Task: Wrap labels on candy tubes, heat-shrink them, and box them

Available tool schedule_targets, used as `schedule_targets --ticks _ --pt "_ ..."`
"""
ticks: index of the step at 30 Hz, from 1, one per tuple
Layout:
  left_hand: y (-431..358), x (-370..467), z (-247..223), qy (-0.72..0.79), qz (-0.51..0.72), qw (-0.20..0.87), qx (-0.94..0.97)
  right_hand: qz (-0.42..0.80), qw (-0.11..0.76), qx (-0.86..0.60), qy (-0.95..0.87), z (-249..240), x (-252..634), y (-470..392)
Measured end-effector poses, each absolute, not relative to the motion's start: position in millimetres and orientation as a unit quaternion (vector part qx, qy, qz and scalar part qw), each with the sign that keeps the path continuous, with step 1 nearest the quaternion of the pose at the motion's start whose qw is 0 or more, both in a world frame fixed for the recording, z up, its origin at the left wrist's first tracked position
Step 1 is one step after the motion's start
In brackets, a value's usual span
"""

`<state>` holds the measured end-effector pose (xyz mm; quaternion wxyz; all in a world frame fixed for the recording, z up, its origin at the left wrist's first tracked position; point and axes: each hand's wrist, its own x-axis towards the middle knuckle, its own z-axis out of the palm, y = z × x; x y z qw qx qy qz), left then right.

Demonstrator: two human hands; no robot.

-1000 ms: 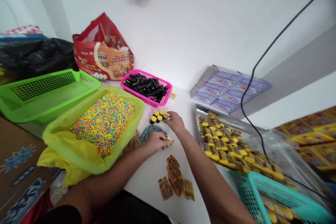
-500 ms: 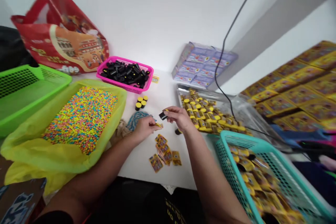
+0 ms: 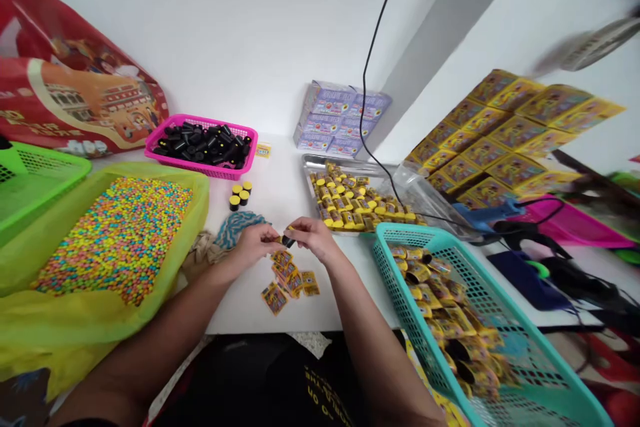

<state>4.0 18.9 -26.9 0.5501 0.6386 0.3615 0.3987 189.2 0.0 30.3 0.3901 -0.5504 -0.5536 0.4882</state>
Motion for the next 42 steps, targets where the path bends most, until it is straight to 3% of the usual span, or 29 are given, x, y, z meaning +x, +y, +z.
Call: schedule_targets --ticks 8,13,16,20,27,31,34,42 --pt "18.9 0.7 -17.2 0.377 0.366 0.579 0.623 0.433 0.455 -0.562 -0.538 25.6 173.5 -4.5" --pt "21.5 -1.4 -17.0 0.372 0.405 0.493 0.674 0.361 0.451 -0.633 -0.515 21.8 158.0 -13.8" --pt "21.3 -1.7 -17.7 0.367 0.383 0.500 0.685 0.331 0.455 -0.669 -0.485 19.6 152.0 -22.0" --pt "17.5 -0.2 -17.9 0.348 0.355 0.523 0.692 0.348 0.466 -0.667 -0.467 18.7 153.7 -31.6" --pt "17.4 2.4 -14.2 0.356 0.357 0.473 0.723 0.393 0.491 -0.611 -0.481 5.1 164.9 -30.0" --pt "8.9 2.8 -1.7 0.360 0.327 0.500 0.717 0.345 0.490 -0.635 -0.489 13.7 162.1 -35.9" --pt "7.1 -0.7 2.1 0.366 0.298 0.535 0.701 0.313 0.439 -0.658 -0.525 29.0 162.0 -38.7" --pt "26.3 -5.1 -5.8 0.405 0.252 0.588 0.653 0.369 0.452 -0.681 -0.443 49.5 169.5 -46.6"
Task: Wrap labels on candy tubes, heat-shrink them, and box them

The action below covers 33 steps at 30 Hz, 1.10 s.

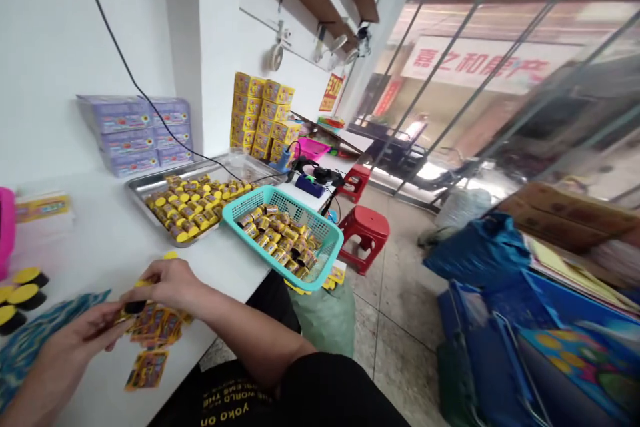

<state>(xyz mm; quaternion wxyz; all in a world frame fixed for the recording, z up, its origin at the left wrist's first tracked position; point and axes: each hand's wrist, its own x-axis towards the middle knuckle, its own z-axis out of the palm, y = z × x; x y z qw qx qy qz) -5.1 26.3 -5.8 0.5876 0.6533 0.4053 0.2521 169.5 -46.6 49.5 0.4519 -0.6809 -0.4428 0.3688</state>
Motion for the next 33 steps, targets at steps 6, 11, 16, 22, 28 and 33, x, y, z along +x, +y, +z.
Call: schedule_targets --ticks 6,11,16,22,28,33 --pt "17.5 0.3 3.0 0.381 0.255 0.586 0.669 0.408 0.470 -0.645 -0.444 38.9 176.8 -45.3" --pt "-0.5 2.9 10.7 0.340 0.280 0.594 0.673 0.426 0.510 -0.594 -0.453 24.2 174.8 -51.6" --pt "12.8 1.6 -3.0 0.303 0.284 0.650 0.636 0.489 0.519 -0.562 -0.420 17.2 178.4 -45.7" --pt "8.9 0.0 -5.7 0.277 0.278 0.671 0.629 0.441 0.554 -0.578 -0.407 19.6 172.4 -50.0" --pt "10.3 -0.1 -4.4 0.284 0.283 0.676 0.619 0.464 0.543 -0.576 -0.396 17.9 175.0 -47.5" --pt "10.7 -0.6 -5.9 0.281 0.287 0.682 0.612 0.506 0.566 -0.547 -0.353 20.7 178.2 -51.1"
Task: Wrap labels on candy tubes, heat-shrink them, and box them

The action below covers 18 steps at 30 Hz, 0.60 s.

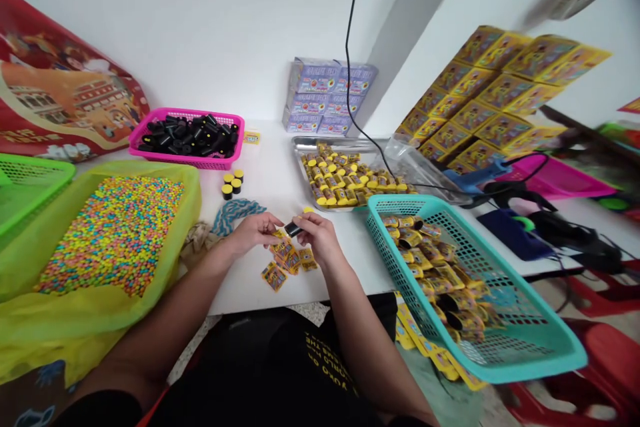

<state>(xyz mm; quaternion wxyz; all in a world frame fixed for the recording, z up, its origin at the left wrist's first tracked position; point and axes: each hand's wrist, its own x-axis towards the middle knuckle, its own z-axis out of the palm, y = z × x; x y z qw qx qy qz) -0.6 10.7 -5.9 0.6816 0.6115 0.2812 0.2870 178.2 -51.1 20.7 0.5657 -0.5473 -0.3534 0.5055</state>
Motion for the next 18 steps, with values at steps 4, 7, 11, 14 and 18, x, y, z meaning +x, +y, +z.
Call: schedule_targets --ticks 4,7,11,14,18 --pt "10.0 -0.6 -7.4 0.273 0.286 0.695 0.600 0.530 0.552 -0.529 -0.366 20.2 179.3 -53.1" --pt "9.0 -0.8 -6.7 0.271 0.288 0.710 0.583 0.531 0.544 -0.532 -0.373 18.3 180.2 -52.7" --pt "7.7 -0.9 -5.4 0.272 0.289 0.721 0.568 0.549 0.534 -0.534 -0.358 17.5 178.9 -52.3" --pt "6.8 0.2 -6.3 0.270 0.296 0.732 0.551 0.549 0.539 -0.537 -0.345 18.5 175.2 -53.0" --pt "5.2 2.9 -10.0 0.278 0.286 0.758 0.516 0.537 0.556 -0.528 -0.353 19.8 169.2 -53.6"
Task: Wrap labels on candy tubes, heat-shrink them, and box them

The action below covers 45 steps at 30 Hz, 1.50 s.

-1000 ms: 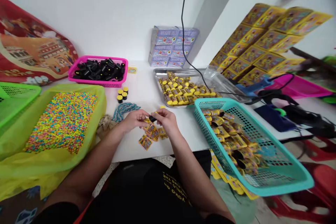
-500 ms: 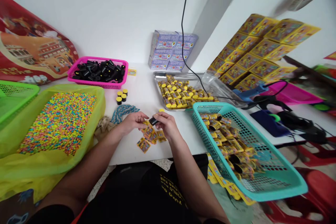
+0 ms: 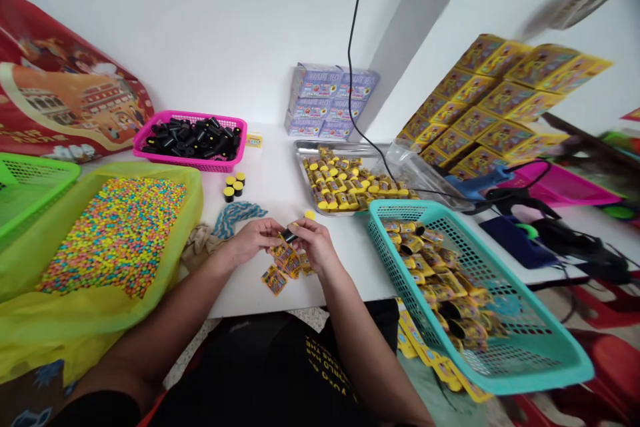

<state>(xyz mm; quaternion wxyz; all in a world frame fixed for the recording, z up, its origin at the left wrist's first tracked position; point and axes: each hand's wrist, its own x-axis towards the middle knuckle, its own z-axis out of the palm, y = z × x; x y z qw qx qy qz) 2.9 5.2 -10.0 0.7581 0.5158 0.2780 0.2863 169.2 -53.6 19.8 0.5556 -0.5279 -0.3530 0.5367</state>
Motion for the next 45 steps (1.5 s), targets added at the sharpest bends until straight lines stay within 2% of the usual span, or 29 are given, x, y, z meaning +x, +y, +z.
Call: schedule_targets --ticks 12,18,24,29,32,41,43,45 --pt "1.2 10.0 -14.9 0.317 0.327 0.755 0.472 0.465 0.570 -0.544 -0.403 18.9 163.7 -50.8" --pt "-3.9 14.9 -15.2 0.303 0.356 0.796 0.386 0.461 0.575 -0.549 -0.395 19.5 162.8 -50.7" --pt "-1.3 15.1 -15.4 0.296 0.362 0.805 0.365 0.366 0.599 -0.574 -0.420 20.5 156.1 -52.5" --pt "1.3 13.0 -17.5 0.311 0.383 0.763 0.417 0.455 0.592 -0.541 -0.387 14.3 164.9 -50.3" --pt "1.8 12.5 -17.1 0.348 0.407 0.713 0.453 0.468 0.601 -0.519 -0.386 14.1 172.8 -54.2" --pt "0.7 13.5 -18.2 0.404 0.447 0.527 0.599 0.542 0.461 -0.542 -0.447 17.9 152.4 -68.5" --pt "-0.3 13.7 -16.9 0.402 0.446 0.517 0.610 0.549 0.451 -0.545 -0.444 14.9 148.8 -66.7" --pt "-0.7 13.6 -15.8 0.398 0.442 0.519 0.614 0.537 0.477 -0.550 -0.426 12.3 149.2 -65.4"
